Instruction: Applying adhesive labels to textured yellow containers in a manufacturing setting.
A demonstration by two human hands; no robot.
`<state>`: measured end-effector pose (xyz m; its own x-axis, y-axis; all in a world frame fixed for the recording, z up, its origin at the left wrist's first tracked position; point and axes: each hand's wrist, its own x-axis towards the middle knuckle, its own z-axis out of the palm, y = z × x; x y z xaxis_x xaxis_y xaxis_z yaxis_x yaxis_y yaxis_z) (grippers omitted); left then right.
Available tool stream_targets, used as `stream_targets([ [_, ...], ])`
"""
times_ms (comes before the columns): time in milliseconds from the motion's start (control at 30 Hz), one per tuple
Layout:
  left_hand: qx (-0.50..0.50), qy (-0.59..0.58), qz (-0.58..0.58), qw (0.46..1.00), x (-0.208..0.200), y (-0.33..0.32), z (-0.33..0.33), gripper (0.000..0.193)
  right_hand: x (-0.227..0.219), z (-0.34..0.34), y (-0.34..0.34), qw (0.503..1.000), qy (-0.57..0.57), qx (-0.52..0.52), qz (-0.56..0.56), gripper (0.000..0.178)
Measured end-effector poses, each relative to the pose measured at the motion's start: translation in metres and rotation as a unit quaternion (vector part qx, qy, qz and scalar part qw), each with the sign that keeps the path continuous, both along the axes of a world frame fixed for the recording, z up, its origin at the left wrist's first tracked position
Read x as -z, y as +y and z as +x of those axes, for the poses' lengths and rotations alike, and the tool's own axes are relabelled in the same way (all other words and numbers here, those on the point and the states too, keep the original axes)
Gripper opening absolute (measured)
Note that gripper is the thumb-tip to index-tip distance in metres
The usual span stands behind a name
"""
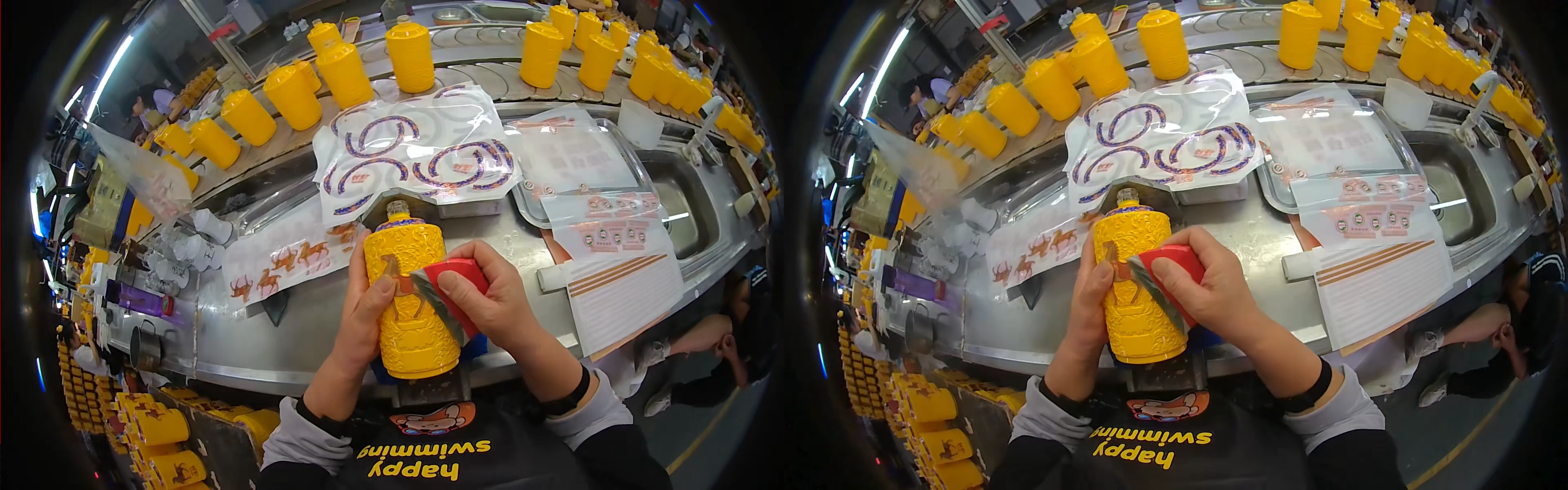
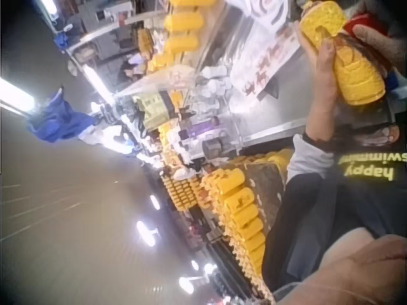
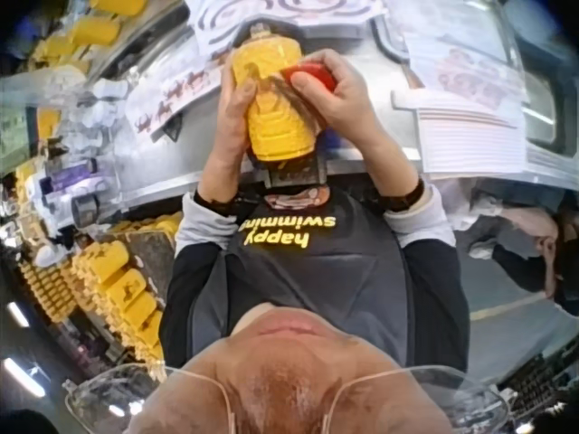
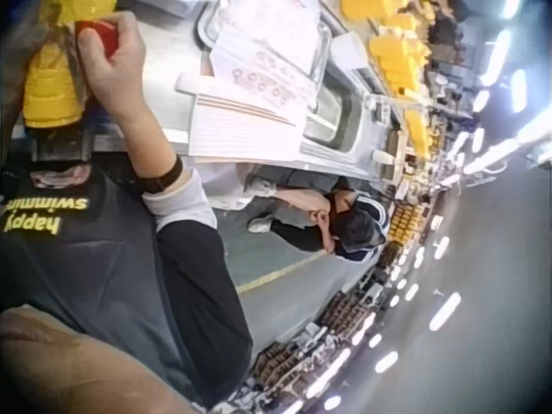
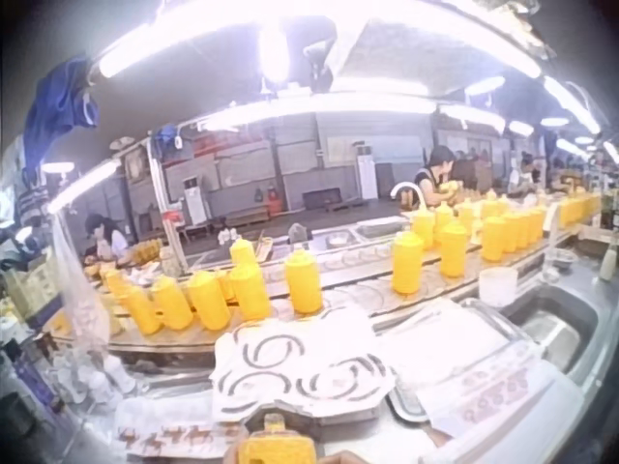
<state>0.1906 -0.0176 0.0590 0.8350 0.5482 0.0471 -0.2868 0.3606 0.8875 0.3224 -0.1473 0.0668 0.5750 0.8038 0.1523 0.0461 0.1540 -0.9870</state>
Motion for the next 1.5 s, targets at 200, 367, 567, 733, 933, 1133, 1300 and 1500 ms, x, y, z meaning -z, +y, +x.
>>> stream_targets([
  [200, 0.005, -0.005, 0.000, 1.000, -0.001, -0.001, 0.001, 0.083, 0.015, 0.014, -0.013, 0.996, 0.059, 0.003, -0.059, 0.024],
  [367, 0.001, -0.023, -0.019, 1.000, 0.004, -0.002, 0.000, 0.078, -0.023, 0.004, -0.003, 0.867, -0.486, 0.065, 0.085, 0.015],
  [567, -0.010, -0.040, -0.038, 0.998, 0.007, 0.001, -0.007, 0.060, -0.067, 0.008, 0.029, 0.890, -0.417, -0.182, -0.016, 0.012],
  [733, -0.049, -0.079, -0.087, 0.992, 0.016, 0.003, -0.011, 0.059, -0.096, 0.002, 0.064, 0.843, -0.480, -0.224, -0.090, 0.015],
  [933, -0.163, -0.080, 0.214, 0.960, 0.020, -0.004, -0.030, 0.068, -0.077, 0.012, 0.046, 0.895, -0.444, -0.004, -0.036, 0.016],
  [1133, -0.147, 0.073, 0.624, 0.764, -0.003, -0.008, -0.033, 0.083, -0.011, 0.004, 0.009, 0.989, -0.127, 0.062, -0.051, 0.022],
  [1300, -0.168, 0.104, 0.603, 0.773, 0.005, -0.010, -0.043, 0.087, 0.000, 0.037, -0.019, 0.978, -0.158, 0.133, -0.033, 0.015],
  [1500, -0.171, 0.092, 0.567, 0.800, 0.018, -0.013, -0.050, 0.087, -0.008, 0.111, -0.007, 0.904, -0.400, 0.128, -0.084, 0.024],
])
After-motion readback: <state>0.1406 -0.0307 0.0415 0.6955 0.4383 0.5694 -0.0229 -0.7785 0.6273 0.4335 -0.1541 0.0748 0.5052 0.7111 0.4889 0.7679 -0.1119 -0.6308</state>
